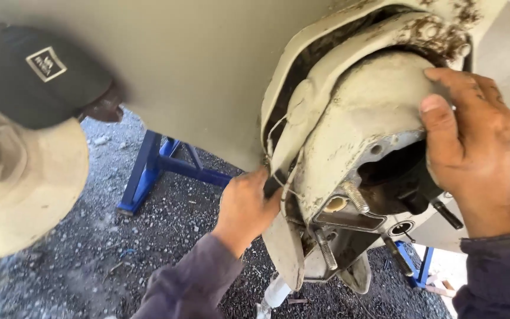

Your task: Manually sanding the exterior surface of a boat's lower unit to prepare it for maintenance.

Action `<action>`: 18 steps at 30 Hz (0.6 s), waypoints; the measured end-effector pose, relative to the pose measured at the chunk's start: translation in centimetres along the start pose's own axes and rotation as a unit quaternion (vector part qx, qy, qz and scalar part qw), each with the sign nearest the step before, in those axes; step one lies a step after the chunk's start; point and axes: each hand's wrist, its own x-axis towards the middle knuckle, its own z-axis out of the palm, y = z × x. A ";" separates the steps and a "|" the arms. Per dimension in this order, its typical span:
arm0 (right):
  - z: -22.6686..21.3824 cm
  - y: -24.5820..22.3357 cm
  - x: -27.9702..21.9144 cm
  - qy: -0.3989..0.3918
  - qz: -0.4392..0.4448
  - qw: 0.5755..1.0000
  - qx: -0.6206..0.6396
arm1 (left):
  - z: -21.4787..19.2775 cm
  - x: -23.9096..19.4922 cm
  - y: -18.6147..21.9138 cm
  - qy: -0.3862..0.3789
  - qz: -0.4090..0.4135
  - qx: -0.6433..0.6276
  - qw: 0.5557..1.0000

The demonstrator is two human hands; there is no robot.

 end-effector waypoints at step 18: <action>-0.3 -1.0 0.1 -0.027 0.026 0.999 -0.004 | 1.1 0.1 -0.9 0.121 0.115 0.061 0.984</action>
